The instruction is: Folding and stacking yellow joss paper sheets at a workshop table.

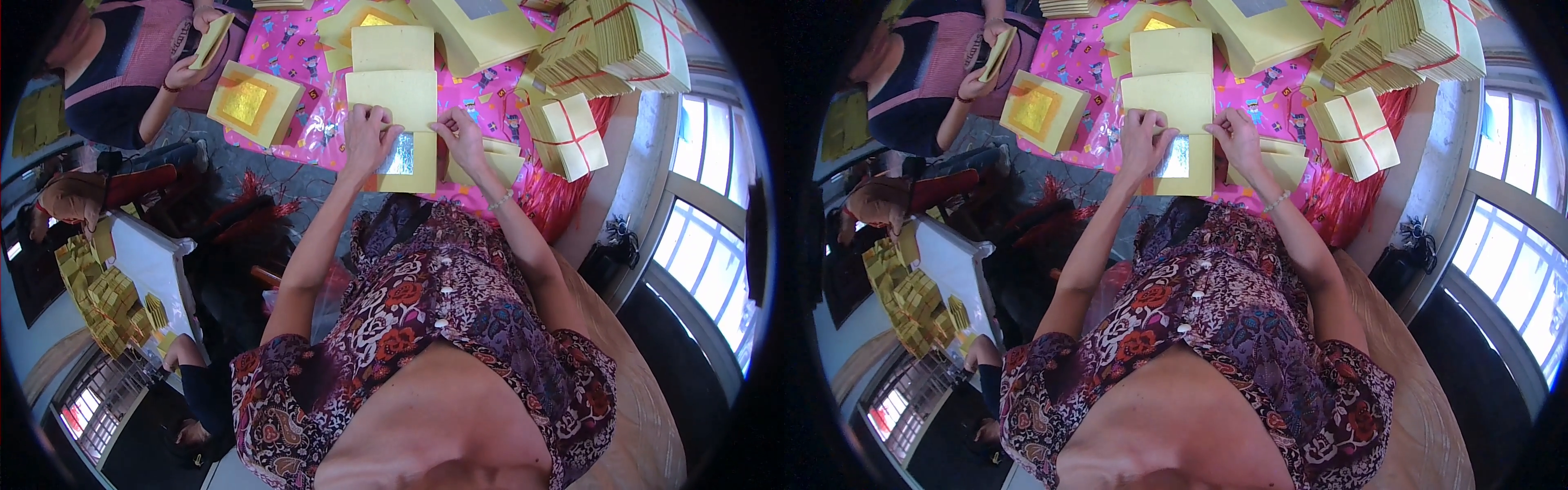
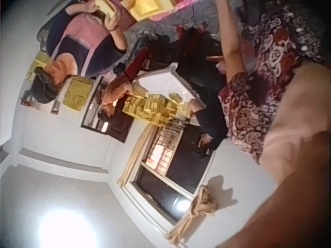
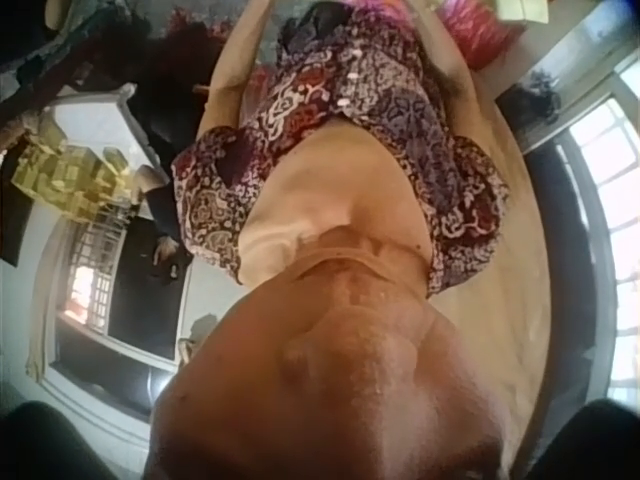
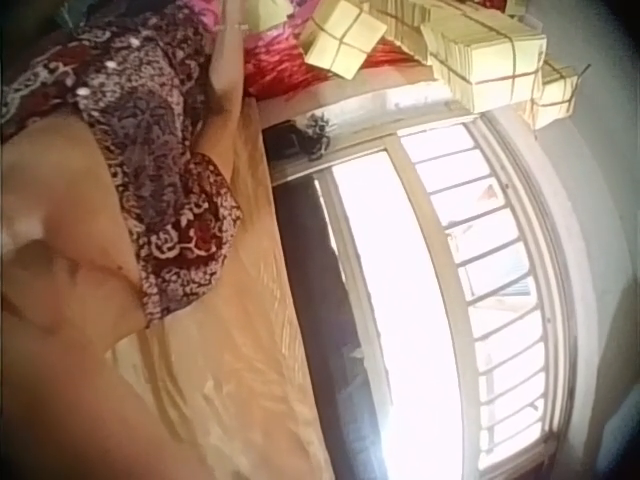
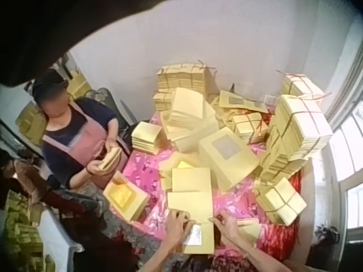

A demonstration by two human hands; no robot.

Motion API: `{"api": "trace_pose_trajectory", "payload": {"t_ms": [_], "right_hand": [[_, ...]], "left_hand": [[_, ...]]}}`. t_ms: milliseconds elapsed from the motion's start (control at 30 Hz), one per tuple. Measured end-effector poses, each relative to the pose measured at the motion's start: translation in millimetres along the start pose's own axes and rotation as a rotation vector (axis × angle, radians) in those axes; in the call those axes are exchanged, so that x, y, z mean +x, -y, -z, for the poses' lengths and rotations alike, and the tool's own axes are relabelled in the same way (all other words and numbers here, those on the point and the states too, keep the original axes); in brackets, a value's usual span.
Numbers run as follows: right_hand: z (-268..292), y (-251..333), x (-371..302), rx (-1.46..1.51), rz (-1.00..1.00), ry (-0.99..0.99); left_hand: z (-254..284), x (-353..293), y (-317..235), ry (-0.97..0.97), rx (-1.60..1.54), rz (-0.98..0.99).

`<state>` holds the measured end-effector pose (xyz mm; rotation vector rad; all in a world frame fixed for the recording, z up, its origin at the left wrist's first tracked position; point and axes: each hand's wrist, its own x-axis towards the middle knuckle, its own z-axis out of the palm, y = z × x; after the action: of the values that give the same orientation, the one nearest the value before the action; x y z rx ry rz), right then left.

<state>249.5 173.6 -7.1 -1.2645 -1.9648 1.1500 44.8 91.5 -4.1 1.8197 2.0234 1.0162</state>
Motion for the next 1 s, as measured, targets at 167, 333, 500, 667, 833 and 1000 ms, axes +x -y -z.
{"api": "trace_pose_trajectory", "payload": {"t_ms": [167, 333, 500, 667, 833, 1000], "right_hand": [[8.1, 18.2, 5.7, -0.214, 0.157, -0.060], [-5.7, 38.1, 8.2, -0.198, 0.182, -0.081], [-14.7, 29.0, 6.4, -0.344, 0.138, -0.059], [-10.6, 34.1, 7.8, -0.393, 0.186, -0.065], [-18.8, 47.9, 15.3, -0.486, 0.413, -0.073], [-19.9, 42.6, 18.2, -0.491, 0.370, 0.112]], "left_hand": [[0.0, -1.1, 5.8, 0.003, 0.010, 0.022], [-1.2, -1.5, 6.6, 0.000, -0.016, 0.008], [-2.8, -0.1, 6.8, -0.002, -0.018, 0.008], [-4.9, -1.1, 6.2, 0.000, -0.026, 0.023], [-5.9, 1.5, 7.5, -0.013, -0.021, 0.011], [-3.7, 1.2, 7.7, 0.006, -0.061, 0.015]]}}
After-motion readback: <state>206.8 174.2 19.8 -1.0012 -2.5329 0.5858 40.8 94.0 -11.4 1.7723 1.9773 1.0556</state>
